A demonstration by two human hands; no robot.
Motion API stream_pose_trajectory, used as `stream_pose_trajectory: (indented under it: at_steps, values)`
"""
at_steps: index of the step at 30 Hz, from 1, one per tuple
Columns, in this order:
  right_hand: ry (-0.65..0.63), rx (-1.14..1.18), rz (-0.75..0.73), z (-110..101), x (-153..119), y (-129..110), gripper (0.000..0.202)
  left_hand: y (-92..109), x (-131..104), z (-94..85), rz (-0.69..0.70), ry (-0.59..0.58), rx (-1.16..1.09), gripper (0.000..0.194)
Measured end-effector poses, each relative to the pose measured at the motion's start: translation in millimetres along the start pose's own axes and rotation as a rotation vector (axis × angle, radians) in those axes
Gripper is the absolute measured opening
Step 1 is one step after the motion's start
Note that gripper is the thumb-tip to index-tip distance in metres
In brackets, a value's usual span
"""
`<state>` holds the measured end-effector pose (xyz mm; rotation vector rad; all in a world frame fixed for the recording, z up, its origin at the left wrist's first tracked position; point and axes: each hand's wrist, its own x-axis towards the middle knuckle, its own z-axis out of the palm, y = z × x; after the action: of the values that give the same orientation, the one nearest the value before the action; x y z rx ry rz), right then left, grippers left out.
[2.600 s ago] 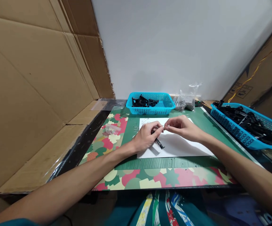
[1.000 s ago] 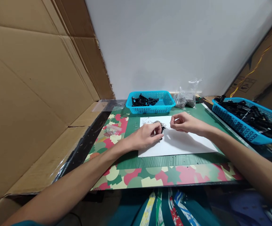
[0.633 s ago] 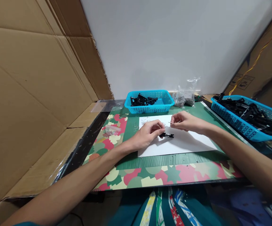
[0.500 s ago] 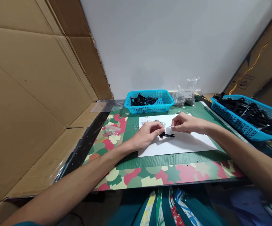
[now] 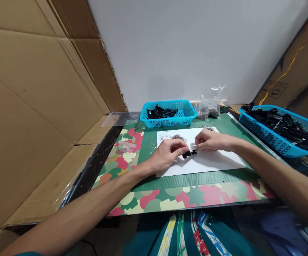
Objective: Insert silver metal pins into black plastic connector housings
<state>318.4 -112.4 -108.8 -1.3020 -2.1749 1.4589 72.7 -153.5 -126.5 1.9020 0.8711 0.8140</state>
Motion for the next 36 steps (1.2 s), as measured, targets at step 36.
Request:
stream_pose_trajectory:
  at_steps: [36]
  values:
    - [0.212,-0.318,-0.104,-0.4,3.7,-2.3,0.008,6.8,0.4,0.3,-0.183,-0.238,-0.177,0.023]
